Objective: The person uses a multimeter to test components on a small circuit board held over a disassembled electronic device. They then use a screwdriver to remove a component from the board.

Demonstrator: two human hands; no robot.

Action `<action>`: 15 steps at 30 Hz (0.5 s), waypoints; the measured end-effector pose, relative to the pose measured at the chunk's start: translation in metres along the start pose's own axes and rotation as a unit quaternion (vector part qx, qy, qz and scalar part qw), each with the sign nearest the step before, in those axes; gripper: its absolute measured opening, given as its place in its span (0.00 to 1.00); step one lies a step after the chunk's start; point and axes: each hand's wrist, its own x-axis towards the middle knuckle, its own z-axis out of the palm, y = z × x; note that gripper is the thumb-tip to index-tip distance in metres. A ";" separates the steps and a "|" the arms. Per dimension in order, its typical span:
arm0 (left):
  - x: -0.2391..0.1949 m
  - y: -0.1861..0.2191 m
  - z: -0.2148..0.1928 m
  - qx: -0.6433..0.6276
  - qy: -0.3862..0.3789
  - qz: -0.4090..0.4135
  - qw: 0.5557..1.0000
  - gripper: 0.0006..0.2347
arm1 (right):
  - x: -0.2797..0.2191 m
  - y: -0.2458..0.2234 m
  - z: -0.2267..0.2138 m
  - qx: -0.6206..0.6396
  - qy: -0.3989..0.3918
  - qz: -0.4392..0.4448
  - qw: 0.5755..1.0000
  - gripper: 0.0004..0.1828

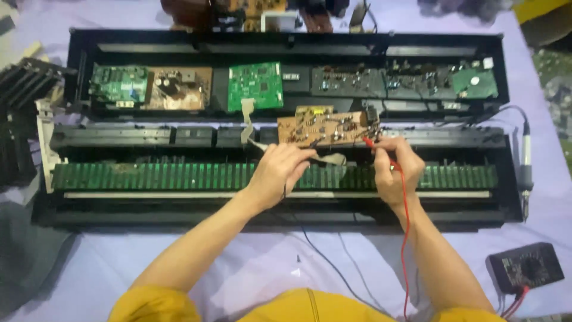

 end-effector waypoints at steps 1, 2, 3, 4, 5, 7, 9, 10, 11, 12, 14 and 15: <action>0.002 -0.001 0.000 0.002 0.003 0.003 1.000 0.08 | 0.003 0.000 0.000 -0.001 0.002 -0.004 1.000 0.05; 0.004 -0.002 0.001 -0.005 0.006 0.002 1.000 0.08 | 0.005 0.001 0.001 -0.003 0.007 -0.009 1.000 0.06; -0.001 0.000 0.001 -0.015 0.002 -0.006 1.000 0.08 | 0.000 -0.001 0.001 -0.006 0.008 -0.005 1.000 0.06; -0.003 0.001 0.001 -0.017 0.000 -0.009 1.000 0.08 | -0.001 -0.003 0.001 -0.006 0.005 -0.001 1.000 0.06; -0.002 0.000 0.001 -0.018 0.000 -0.010 1.000 0.08 | 0.001 -0.003 0.001 -0.009 0.014 -0.004 1.000 0.06; 0.000 -0.001 0.002 -0.018 0.002 -0.008 1.000 0.08 | 0.002 0.000 0.001 -0.012 0.025 -0.010 1.000 0.06; -0.003 -0.001 0.003 -0.022 -0.004 -0.017 1.000 0.09 | -0.002 0.007 0.000 -0.026 0.028 -0.015 0.999 0.07; -0.001 -0.002 0.002 -0.022 -0.004 -0.017 1.000 0.09 | 0.000 0.006 0.001 -0.026 0.028 -0.014 0.999 0.07; 0.000 -0.001 0.001 -0.018 -0.002 -0.014 1.000 0.08 | 0.001 0.005 0.001 -0.028 0.019 -0.016 0.999 0.06; 0.000 -0.001 0.001 -0.015 0.001 -0.011 1.000 0.08 | 0.001 0.004 0.002 -0.030 0.009 -0.018 0.999 0.05; -0.002 -0.001 0.003 -0.018 0.002 -0.013 1.000 0.08 | -0.002 0.006 0.001 -0.030 0.005 -0.016 0.999 0.05; -0.001 -0.002 0.002 -0.018 0.003 -0.011 1.000 0.08 | -0.001 0.008 0.002 -0.029 0.003 -0.016 0.999 0.05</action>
